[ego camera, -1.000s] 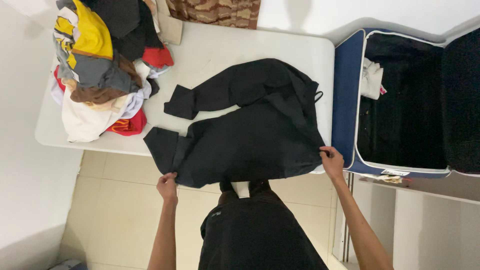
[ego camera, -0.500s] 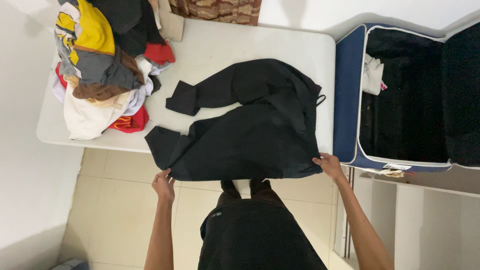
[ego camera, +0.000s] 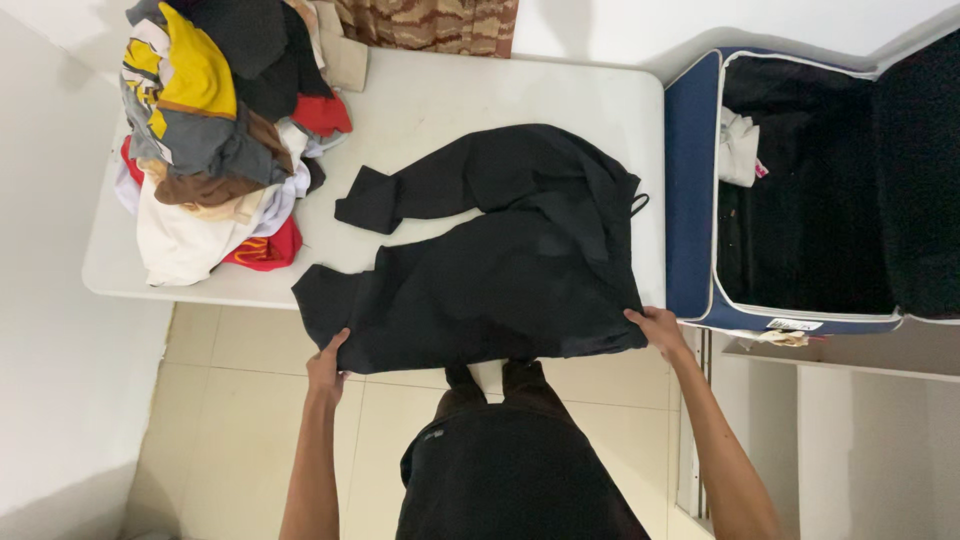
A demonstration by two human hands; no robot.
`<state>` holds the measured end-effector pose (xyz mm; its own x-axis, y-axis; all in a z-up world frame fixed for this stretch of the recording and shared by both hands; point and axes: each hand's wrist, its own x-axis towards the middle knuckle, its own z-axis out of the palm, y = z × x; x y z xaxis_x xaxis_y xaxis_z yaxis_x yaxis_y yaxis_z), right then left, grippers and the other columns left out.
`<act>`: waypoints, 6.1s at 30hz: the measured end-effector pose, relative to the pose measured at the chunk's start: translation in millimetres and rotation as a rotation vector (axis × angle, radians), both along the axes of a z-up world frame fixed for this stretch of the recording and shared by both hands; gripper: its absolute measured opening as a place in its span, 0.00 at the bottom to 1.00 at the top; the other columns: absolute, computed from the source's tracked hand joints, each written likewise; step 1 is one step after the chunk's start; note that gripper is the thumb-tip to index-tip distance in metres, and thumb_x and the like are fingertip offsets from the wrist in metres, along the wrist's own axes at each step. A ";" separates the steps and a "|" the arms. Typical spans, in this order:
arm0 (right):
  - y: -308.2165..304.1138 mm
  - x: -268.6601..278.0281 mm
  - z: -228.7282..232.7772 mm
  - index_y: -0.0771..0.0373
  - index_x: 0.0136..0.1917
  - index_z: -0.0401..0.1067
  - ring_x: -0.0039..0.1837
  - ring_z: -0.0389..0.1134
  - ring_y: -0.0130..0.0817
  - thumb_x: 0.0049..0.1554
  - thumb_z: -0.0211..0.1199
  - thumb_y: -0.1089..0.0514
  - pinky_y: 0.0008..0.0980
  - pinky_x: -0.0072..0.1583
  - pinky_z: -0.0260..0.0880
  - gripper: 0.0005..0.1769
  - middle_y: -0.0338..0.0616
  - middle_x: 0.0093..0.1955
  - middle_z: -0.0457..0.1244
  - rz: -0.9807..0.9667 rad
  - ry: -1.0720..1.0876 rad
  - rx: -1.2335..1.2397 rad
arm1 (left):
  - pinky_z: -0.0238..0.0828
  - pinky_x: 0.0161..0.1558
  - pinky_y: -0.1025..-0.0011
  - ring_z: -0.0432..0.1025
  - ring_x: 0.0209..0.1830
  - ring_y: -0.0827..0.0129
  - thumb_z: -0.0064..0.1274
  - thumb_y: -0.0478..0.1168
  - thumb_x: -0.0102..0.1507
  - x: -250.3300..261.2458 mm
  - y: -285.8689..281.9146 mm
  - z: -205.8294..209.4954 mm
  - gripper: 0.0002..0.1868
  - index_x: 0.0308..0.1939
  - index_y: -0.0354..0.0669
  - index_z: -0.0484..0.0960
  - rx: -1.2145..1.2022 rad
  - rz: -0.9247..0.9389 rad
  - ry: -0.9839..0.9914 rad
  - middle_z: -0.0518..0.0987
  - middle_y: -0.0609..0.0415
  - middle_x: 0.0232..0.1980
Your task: The person folds a white shirt on a table and places it into a suitcase, then folds a pair of black pants and places them into the same suitcase.
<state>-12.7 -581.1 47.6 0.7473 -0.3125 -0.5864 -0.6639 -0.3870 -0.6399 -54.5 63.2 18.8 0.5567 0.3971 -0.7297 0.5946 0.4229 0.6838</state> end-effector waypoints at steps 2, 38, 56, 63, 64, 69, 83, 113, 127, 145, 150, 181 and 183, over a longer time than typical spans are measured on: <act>-2.2 2.1 0.0 0.75 0.53 0.80 0.42 0.68 0.33 0.56 0.71 0.49 0.31 0.44 0.67 0.24 0.49 0.41 0.70 -0.023 -0.051 0.038 | 0.71 0.47 0.68 0.75 0.51 0.60 0.66 0.44 0.56 6.1 4.5 1.4 0.34 0.57 0.18 0.75 0.090 0.009 -0.072 0.80 0.40 0.55; 37.5 9.0 -18.8 0.65 0.65 0.73 0.71 0.61 0.56 0.58 0.66 0.53 0.48 0.72 0.61 0.25 0.59 0.68 0.63 0.207 -0.585 -0.513 | 0.69 0.63 0.61 0.70 0.64 0.53 0.58 0.38 0.60 104.6 -73.0 -53.6 0.35 0.67 0.24 0.65 -0.175 -0.240 -0.239 0.73 0.36 0.66; 30.6 138.7 -21.6 0.67 0.75 0.62 0.77 0.50 0.65 0.62 0.57 0.46 0.55 0.75 0.52 0.34 0.63 0.80 0.50 0.314 -0.431 -0.444 | 0.74 0.54 0.56 0.70 0.62 0.54 0.61 0.46 0.57 160.2 -78.1 -5.2 0.45 0.76 0.47 0.59 0.294 -0.446 -0.103 0.68 0.43 0.70; 8.2 174.1 -17.8 0.65 0.81 0.49 0.83 0.38 0.62 0.64 0.50 0.37 0.51 0.79 0.40 0.43 0.59 0.85 0.41 0.394 -0.217 -0.332 | 0.73 0.55 0.64 0.78 0.52 0.56 0.59 0.44 0.63 185.6 -82.4 -32.6 0.23 0.59 0.37 0.79 0.730 -0.408 -0.258 0.85 0.43 0.51; 7.1 178.1 -17.3 0.65 0.81 0.48 0.83 0.35 0.62 0.63 0.51 0.37 0.50 0.78 0.38 0.44 0.57 0.85 0.39 0.397 -0.184 -0.314 | 0.73 0.55 0.64 0.79 0.51 0.55 0.59 0.43 0.63 191.4 -77.8 -35.5 0.21 0.56 0.36 0.81 0.791 -0.378 -0.289 0.85 0.43 0.48; 1.9 186.5 -14.3 0.60 0.81 0.51 0.81 0.43 0.61 0.62 0.55 0.37 0.45 0.76 0.45 0.43 0.59 0.83 0.44 0.340 -0.225 -0.314 | 0.75 0.55 0.62 0.78 0.51 0.52 0.61 0.43 0.60 224.2 -62.3 -42.1 0.23 0.56 0.36 0.81 0.852 -0.393 -0.291 0.82 0.41 0.51; -6.3 207.9 -10.2 0.64 0.63 0.76 0.66 0.70 0.46 0.60 0.65 0.54 0.39 0.67 0.67 0.20 0.54 0.62 0.70 0.052 -0.356 -0.323 | 0.76 0.52 0.59 0.79 0.46 0.51 0.68 0.46 0.53 274.0 -44.3 -53.4 0.25 0.50 0.35 0.83 0.931 -0.446 -0.232 0.82 0.37 0.44; -69.6 308.2 59.9 0.67 0.70 0.63 0.65 0.68 0.40 0.55 0.69 0.62 0.38 0.65 0.71 0.32 0.47 0.65 0.65 -0.274 -0.534 0.622 | 0.74 0.59 0.56 0.73 0.58 0.54 0.59 0.31 0.59 247.5 40.1 -15.9 0.24 0.59 0.44 0.73 -0.318 0.379 -0.349 0.76 0.49 0.57; 0.8 213.4 -20.0 0.72 0.70 0.68 0.68 0.62 0.66 0.57 0.72 0.41 0.54 0.67 0.60 0.40 0.68 0.66 0.63 -0.006 -0.300 -0.662 | 0.71 0.41 0.68 0.75 0.38 0.61 0.61 0.39 0.64 248.5 50.4 -10.8 0.14 0.50 0.37 0.79 -0.033 0.057 -0.333 0.81 0.48 0.43; -42.3 189.6 4.2 0.74 0.69 0.67 0.65 0.67 0.60 0.53 0.69 0.48 0.47 0.66 0.66 0.38 0.68 0.63 0.66 0.175 -0.099 -0.466 | 0.69 0.48 0.64 0.75 0.41 0.60 0.66 0.38 0.58 208.8 66.8 -1.6 0.18 0.47 0.30 0.80 0.835 -0.214 -0.232 0.82 0.43 0.42; -27.4 210.4 -3.0 0.77 0.66 0.70 0.66 0.67 0.61 0.56 0.71 0.42 0.47 0.66 0.67 0.38 0.70 0.64 0.65 0.146 -0.357 -0.480 | 0.70 0.53 0.71 0.74 0.46 0.68 0.60 0.26 0.51 203.7 78.8 -1.4 0.21 0.48 0.35 0.80 0.192 0.142 -0.482 0.81 0.52 0.46; -54.9 296.4 27.4 0.63 0.72 0.71 0.69 0.66 0.41 0.64 0.59 0.57 0.33 0.68 0.63 0.23 0.54 0.67 0.67 0.105 -0.390 -0.077 | 0.66 0.62 0.74 0.73 0.58 0.67 0.62 0.29 0.55 178.3 88.0 45.8 0.45 0.77 0.46 0.66 0.658 -0.480 -0.224 0.80 0.43 0.62; -56.5 299.0 37.7 0.61 0.72 0.73 0.70 0.66 0.41 0.63 0.59 0.62 0.33 0.71 0.62 0.24 0.55 0.68 0.66 0.158 -0.497 -0.135 | 0.66 0.63 0.73 0.73 0.60 0.66 0.61 0.29 0.57 184.3 95.1 64.5 0.45 0.78 0.44 0.64 0.687 -0.459 -0.259 0.79 0.42 0.64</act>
<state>286.3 -637.6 85.3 0.9687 -0.2214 -0.1124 -0.2204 -0.5580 -0.8001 129.8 158.3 83.4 0.8854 0.3989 -0.2384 0.3956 -0.3776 0.8372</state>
